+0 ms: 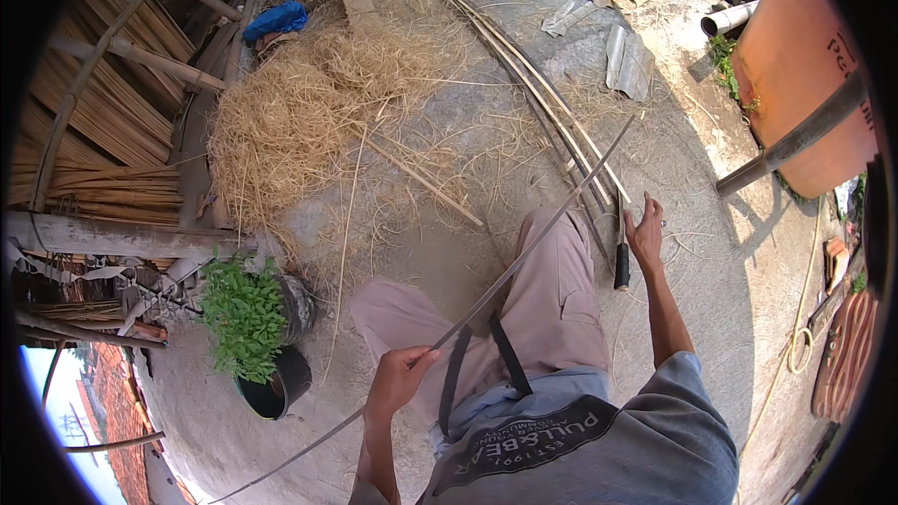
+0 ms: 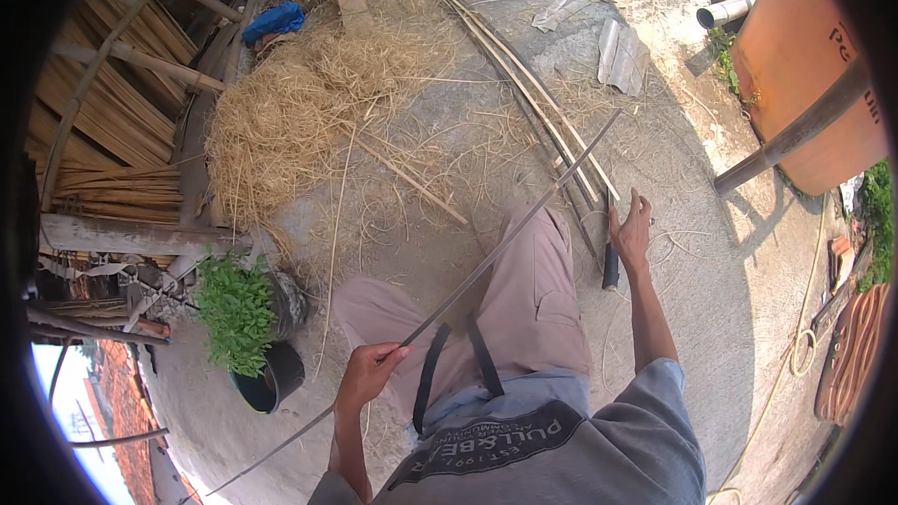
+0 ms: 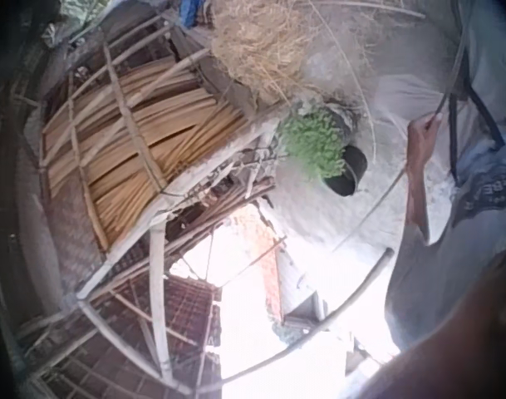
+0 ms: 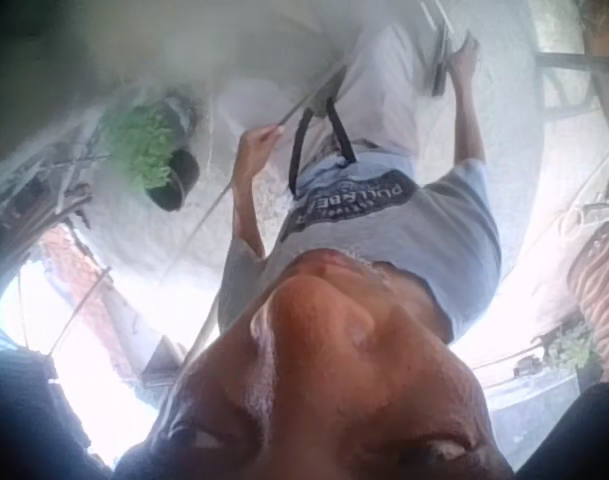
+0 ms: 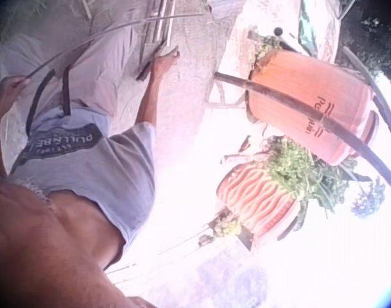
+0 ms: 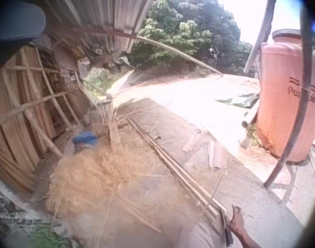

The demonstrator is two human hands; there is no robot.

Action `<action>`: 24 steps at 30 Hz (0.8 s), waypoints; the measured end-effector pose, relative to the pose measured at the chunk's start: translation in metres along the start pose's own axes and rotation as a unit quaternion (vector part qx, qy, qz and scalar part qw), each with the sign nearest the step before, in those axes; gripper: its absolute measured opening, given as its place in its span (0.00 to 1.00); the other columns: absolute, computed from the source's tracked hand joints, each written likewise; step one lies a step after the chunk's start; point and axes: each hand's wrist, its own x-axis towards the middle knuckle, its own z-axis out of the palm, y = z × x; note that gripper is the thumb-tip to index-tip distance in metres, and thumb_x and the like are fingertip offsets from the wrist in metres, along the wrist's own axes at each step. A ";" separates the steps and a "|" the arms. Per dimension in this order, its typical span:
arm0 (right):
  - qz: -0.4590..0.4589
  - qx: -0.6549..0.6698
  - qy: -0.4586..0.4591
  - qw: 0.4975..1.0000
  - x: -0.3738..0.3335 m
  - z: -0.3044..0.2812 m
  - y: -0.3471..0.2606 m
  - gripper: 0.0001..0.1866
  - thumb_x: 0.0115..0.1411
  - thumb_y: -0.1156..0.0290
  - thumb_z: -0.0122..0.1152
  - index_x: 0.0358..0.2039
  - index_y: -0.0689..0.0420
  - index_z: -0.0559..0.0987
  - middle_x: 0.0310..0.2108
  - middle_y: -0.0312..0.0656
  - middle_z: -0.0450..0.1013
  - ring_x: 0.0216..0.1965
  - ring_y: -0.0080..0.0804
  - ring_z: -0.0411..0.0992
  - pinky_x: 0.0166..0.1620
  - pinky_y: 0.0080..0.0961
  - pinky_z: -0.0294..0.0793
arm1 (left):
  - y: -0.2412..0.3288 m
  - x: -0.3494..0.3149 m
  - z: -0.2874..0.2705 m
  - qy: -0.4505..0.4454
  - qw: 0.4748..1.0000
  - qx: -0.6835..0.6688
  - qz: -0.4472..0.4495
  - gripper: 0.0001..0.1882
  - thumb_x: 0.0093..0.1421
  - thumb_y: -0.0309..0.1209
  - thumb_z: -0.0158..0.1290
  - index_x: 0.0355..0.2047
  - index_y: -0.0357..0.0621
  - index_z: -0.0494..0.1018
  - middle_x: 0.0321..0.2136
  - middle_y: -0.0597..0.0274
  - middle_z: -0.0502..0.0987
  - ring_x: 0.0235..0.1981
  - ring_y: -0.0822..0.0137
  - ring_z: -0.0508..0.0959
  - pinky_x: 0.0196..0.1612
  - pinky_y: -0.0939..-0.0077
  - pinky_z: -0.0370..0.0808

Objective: The person sits on the ground and uses a knife to shave and smooth thin bamboo strips. They repeatedly scrape the knife along the length of the strips to remove fibers and refine the surface, then place the finished pieces aside.

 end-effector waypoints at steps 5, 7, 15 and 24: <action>-0.178 0.071 0.037 0.981 0.006 -0.047 -0.135 0.37 0.62 0.71 0.60 0.71 0.46 0.60 0.70 0.60 0.49 0.70 0.62 0.53 0.64 0.53 0.65 | 0.030 0.013 0.008 0.010 0.999 0.017 0.039 0.16 0.66 0.37 0.58 0.43 0.34 0.80 0.18 0.64 0.68 0.24 0.79 0.63 0.28 0.76 0.65; -0.223 0.113 -0.002 0.968 -0.020 -0.057 -0.187 0.36 0.61 0.74 0.59 0.70 0.47 0.62 0.72 0.56 0.46 0.73 0.58 0.46 0.70 0.53 0.57 | 0.030 0.017 0.016 0.036 0.997 0.027 0.057 0.16 0.67 0.36 0.57 0.43 0.34 0.80 0.18 0.59 0.66 0.24 0.78 0.63 0.27 0.74 0.65; -0.413 0.058 -0.231 0.879 -0.093 -0.008 -0.244 0.22 0.57 0.65 0.67 0.53 0.49 0.77 0.66 0.51 0.61 0.72 0.54 0.51 0.72 0.53 0.49 | 0.046 0.031 0.026 -0.007 0.997 0.064 0.030 0.19 0.67 0.40 0.55 0.51 0.40 0.77 0.25 0.44 0.76 0.25 0.53 0.76 0.35 0.64 0.73; -0.394 0.078 -0.121 0.908 -0.007 0.038 -0.240 0.17 0.61 0.63 0.64 0.52 0.49 0.80 0.67 0.50 0.63 0.71 0.56 0.54 0.71 0.48 0.57 | -0.020 -0.106 -0.033 0.148 0.971 0.186 0.016 0.39 0.55 0.35 0.67 0.66 0.45 0.66 0.44 0.47 0.78 0.41 0.55 0.79 0.46 0.60 0.75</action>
